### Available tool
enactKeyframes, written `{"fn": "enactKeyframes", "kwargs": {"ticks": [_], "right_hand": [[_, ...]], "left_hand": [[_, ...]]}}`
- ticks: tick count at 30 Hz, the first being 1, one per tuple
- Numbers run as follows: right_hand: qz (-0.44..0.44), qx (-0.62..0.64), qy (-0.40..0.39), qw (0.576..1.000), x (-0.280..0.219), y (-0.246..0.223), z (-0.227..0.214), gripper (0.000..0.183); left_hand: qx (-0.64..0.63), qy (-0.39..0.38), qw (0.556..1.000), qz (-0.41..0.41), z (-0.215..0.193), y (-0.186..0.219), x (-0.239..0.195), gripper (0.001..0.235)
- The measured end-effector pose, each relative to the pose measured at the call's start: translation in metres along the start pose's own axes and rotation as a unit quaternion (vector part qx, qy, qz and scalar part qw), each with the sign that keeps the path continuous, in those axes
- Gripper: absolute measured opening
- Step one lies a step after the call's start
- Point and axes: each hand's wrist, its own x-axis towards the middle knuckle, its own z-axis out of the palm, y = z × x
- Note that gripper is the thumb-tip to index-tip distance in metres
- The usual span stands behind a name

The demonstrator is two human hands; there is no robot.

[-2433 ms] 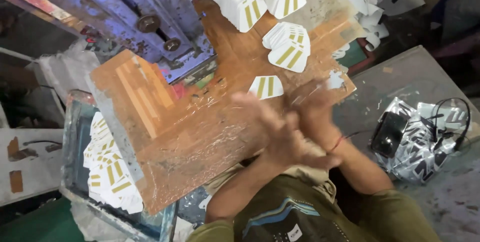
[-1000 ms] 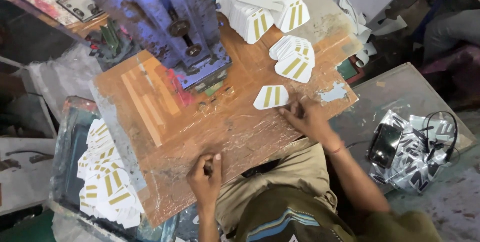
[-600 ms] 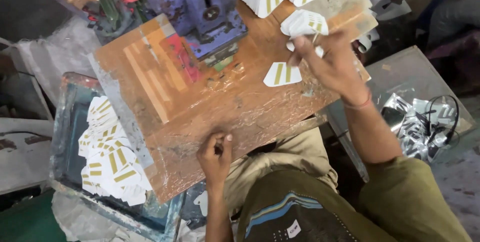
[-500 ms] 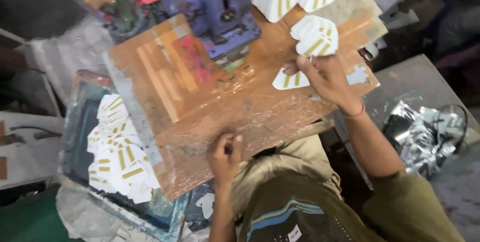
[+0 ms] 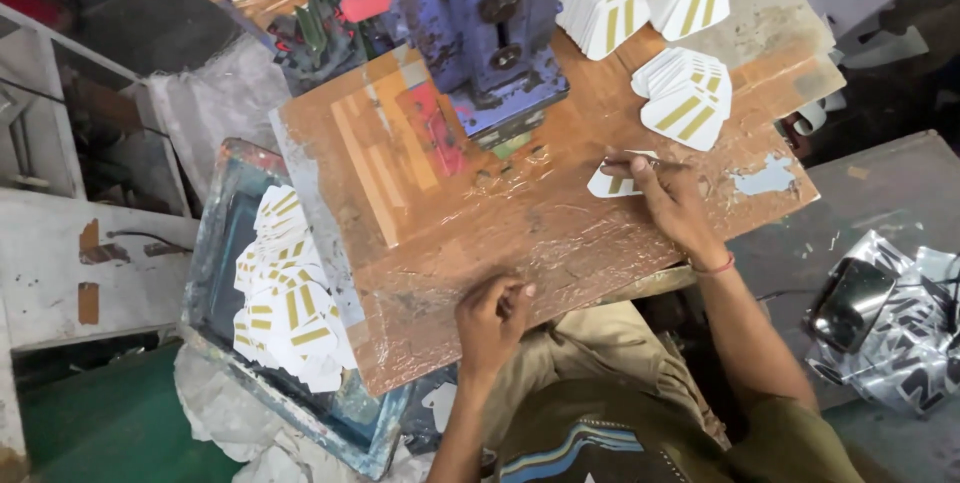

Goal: Stamping gold stripes onto white paper shapes using a manual machine.

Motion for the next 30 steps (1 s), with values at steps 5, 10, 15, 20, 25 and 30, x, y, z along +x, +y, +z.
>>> {"fn": "enactKeyframes", "kwargs": {"ticks": [5, 10, 15, 20, 25, 30], "right_hand": [[-0.066, -0.022, 0.058, 0.996, -0.004, 0.022, 0.002, 0.032], [-0.088, -0.097, 0.045, 0.990, -0.004, -0.013, 0.002, 0.017], [-0.112, -0.048, 0.022, 0.992, -0.003, -0.005, 0.002, 0.015], [-0.130, -0.089, 0.031, 0.987, -0.003, -0.004, 0.004, 0.015], [-0.132, -0.088, 0.038, 0.987, -0.004, -0.001, 0.006, 0.015], [-0.164, -0.102, 0.044, 0.980, -0.004, 0.008, 0.008, 0.013]], "left_hand": [[0.001, 0.039, 0.999, -0.031, 0.005, -0.001, -0.001, 0.015], [0.013, 0.053, 0.997, -0.054, 0.009, -0.003, -0.001, 0.013], [0.037, 0.069, 0.995, -0.063, 0.014, -0.004, -0.002, 0.012], [0.066, 0.072, 0.993, -0.060, 0.016, -0.005, -0.003, 0.013], [0.077, 0.069, 0.993, -0.064, 0.017, -0.005, -0.002, 0.014], [0.083, 0.073, 0.992, -0.063, 0.019, -0.009, -0.003, 0.014]]}}
